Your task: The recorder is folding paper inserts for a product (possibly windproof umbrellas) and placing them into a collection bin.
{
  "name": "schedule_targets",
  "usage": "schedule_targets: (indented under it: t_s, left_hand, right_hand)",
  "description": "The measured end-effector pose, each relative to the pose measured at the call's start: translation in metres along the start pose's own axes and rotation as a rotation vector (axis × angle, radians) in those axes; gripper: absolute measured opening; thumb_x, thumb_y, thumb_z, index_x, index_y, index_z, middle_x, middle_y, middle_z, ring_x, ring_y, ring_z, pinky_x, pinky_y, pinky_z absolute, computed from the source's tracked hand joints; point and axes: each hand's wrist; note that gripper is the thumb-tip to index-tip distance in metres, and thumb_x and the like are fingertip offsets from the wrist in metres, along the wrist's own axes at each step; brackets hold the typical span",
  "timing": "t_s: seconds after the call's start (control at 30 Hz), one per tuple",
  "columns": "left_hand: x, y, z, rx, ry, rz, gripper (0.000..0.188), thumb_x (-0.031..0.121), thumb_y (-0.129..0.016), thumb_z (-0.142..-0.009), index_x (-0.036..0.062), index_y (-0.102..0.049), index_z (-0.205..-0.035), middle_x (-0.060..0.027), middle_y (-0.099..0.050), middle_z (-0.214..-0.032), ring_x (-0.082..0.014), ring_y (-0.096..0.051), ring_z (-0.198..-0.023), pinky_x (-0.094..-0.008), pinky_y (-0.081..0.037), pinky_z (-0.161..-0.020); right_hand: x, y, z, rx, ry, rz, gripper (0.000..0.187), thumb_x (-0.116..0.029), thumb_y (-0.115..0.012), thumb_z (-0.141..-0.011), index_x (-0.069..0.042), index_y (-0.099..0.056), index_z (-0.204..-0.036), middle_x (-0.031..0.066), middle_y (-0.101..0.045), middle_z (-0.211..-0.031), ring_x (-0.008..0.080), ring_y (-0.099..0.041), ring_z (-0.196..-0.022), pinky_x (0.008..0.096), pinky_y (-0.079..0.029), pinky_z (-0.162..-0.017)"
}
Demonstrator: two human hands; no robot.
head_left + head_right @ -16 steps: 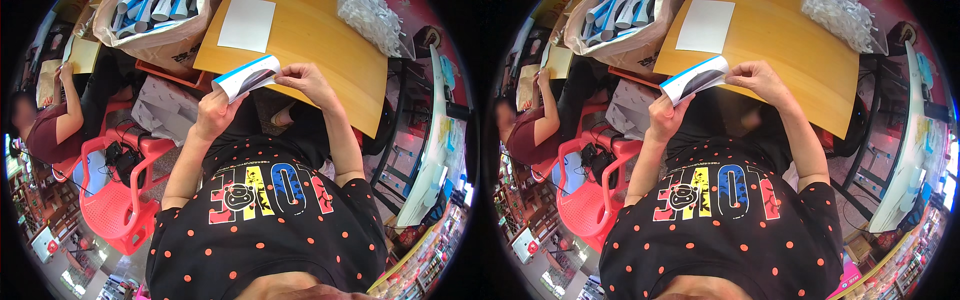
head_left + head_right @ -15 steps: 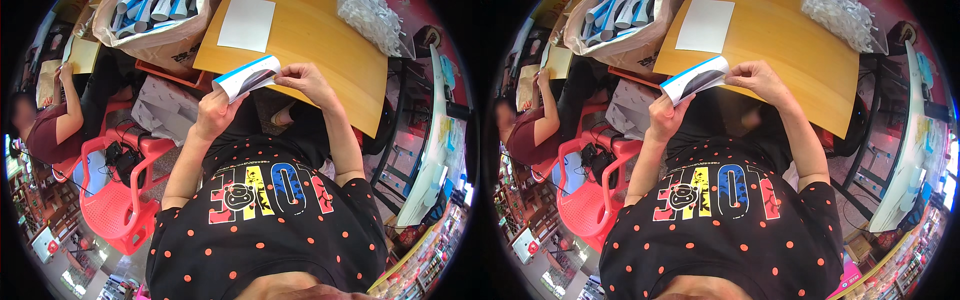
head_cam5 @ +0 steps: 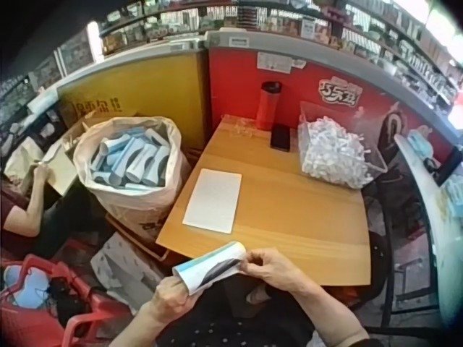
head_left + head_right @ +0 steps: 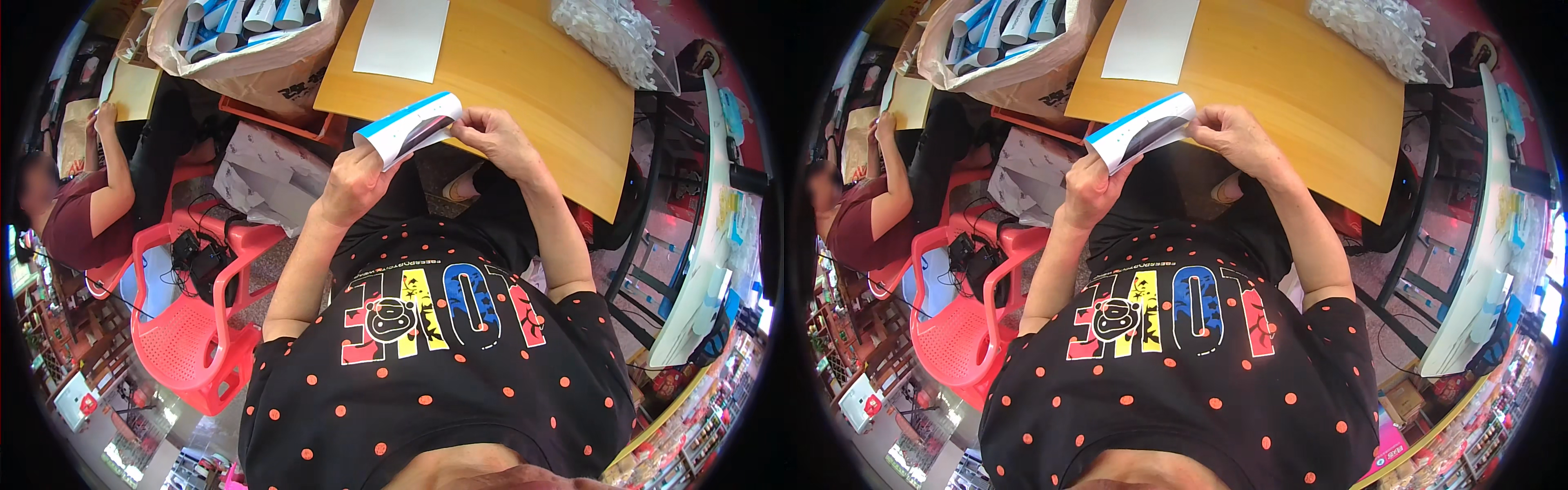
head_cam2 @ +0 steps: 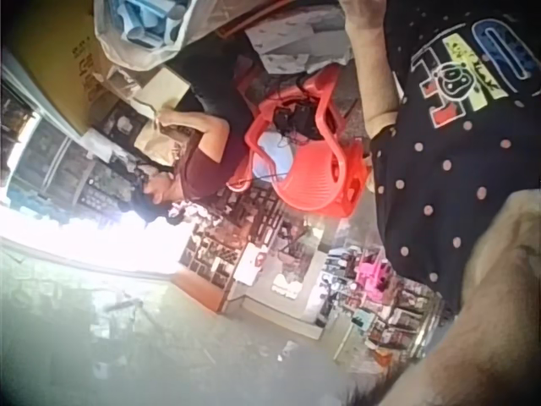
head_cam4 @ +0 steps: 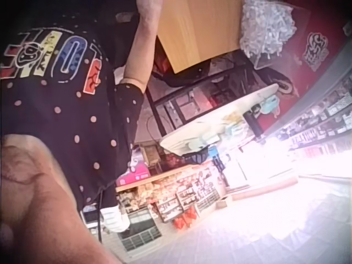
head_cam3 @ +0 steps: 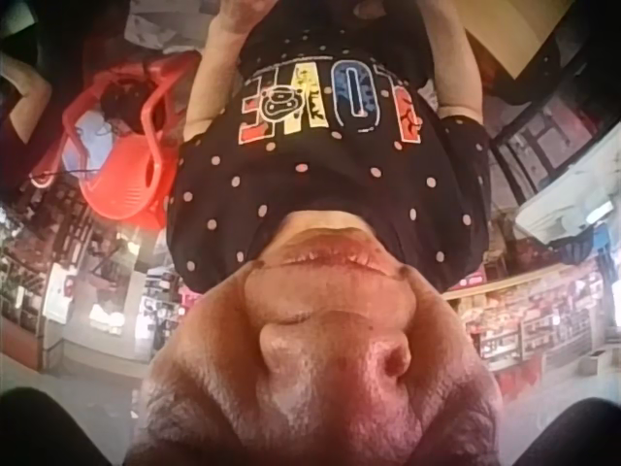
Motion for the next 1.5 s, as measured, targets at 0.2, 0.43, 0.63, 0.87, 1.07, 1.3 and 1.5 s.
schedule_targets:
  t_s: [0.2, 0.43, 0.63, 0.87, 1.07, 1.3, 1.5]
  left_hand:
    - [0.001, -0.002, -0.001, 0.030, -0.019, 0.007, 0.027, 0.003, -0.075, -0.074, -0.0017, -0.066, -0.098, -0.0157, -0.068, -0.090, -0.0300, -0.068, -0.076, -0.0336, -0.054, -0.065]
    - [0.002, -0.008, -0.001, -0.007, -0.085, -0.010, 0.031, 0.001, -0.076, -0.070, -0.0023, -0.065, -0.099, -0.0158, -0.067, -0.088, -0.0310, -0.066, -0.074, -0.0352, -0.053, -0.063]
    - [-0.002, -0.019, -0.011, -0.007, -0.137, 0.092, 0.029, -0.001, -0.072, -0.070, -0.0015, -0.064, -0.097, -0.0129, -0.063, -0.076, -0.0289, -0.062, -0.062, -0.0362, -0.052, -0.056]
    - [0.020, -0.015, 0.002, 0.118, 0.515, 0.704, 0.019, 0.002, -0.061, -0.086, -0.0081, -0.063, -0.103, -0.0172, -0.068, -0.096, -0.0243, -0.069, -0.083, -0.0305, -0.056, -0.071]
    - [0.025, -0.014, -0.015, 0.173, 0.807, 1.194, 0.026, 0.010, -0.054, -0.092, -0.0119, -0.061, -0.104, -0.0208, -0.067, -0.095, -0.0283, -0.069, -0.078, -0.0329, -0.058, -0.070]
    - [0.015, -0.004, -0.013, 0.352, 0.935, 1.274, 0.025, 0.011, -0.056, -0.092, -0.0095, -0.061, -0.103, -0.0214, -0.067, -0.093, -0.0278, -0.070, -0.077, -0.0331, -0.059, -0.067]
    - [0.006, -0.016, -0.024, 0.360, 0.922, 1.301, 0.026, 0.014, -0.057, -0.092, -0.0095, -0.061, -0.104, -0.0208, -0.067, -0.092, -0.0276, -0.070, -0.077, -0.0335, -0.060, -0.068]
  right_hand:
    - [-0.027, -0.006, 0.036, 0.075, 0.040, -0.029, 0.013, -0.012, -0.060, -0.085, 0.000, -0.061, -0.081, -0.0036, -0.054, -0.069, 0.0040, -0.047, -0.062, 0.0216, -0.041, -0.056]
    - [-0.069, -0.023, 0.082, -0.088, 0.037, -0.233, 0.008, -0.007, -0.061, -0.085, 0.000, -0.060, -0.081, -0.0028, -0.057, -0.069, 0.0041, -0.051, -0.062, 0.0212, -0.043, -0.058]
    - [-0.088, -0.021, 0.096, -0.399, 0.107, -0.360, 0.002, 0.000, -0.061, -0.083, 0.001, -0.060, -0.081, -0.0024, -0.057, -0.072, 0.0040, -0.052, -0.066, 0.0207, -0.041, -0.058]
    - [-0.119, 0.128, 0.062, 0.099, 0.685, -0.221, 0.014, -0.015, -0.064, -0.080, -0.002, -0.060, -0.080, -0.0012, -0.058, -0.076, 0.0042, -0.048, -0.064, 0.0176, -0.035, -0.055]
    - [-0.076, 0.343, -0.027, 0.990, 0.192, 0.733, 0.028, -0.016, -0.065, -0.077, 0.002, -0.063, -0.098, 0.0125, -0.067, -0.089, 0.0195, -0.064, -0.080, 0.0281, -0.048, -0.072]
    - [-0.068, 0.162, -0.025, 0.959, 0.486, 0.526, 0.013, -0.013, -0.063, -0.087, -0.002, -0.066, -0.094, 0.0038, -0.066, -0.082, 0.0123, -0.060, -0.076, 0.0270, -0.047, -0.070]
    - [-0.049, 0.004, 0.014, 0.429, 0.487, 0.014, 0.006, -0.003, -0.069, -0.080, -0.001, -0.067, -0.086, -0.0021, -0.057, -0.076, 0.0046, -0.046, -0.066, 0.0198, -0.039, -0.060]
Point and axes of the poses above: each hand's wrist, its own z-axis away from the middle knuckle, its own y-axis out of the back of the hand, x = y × z
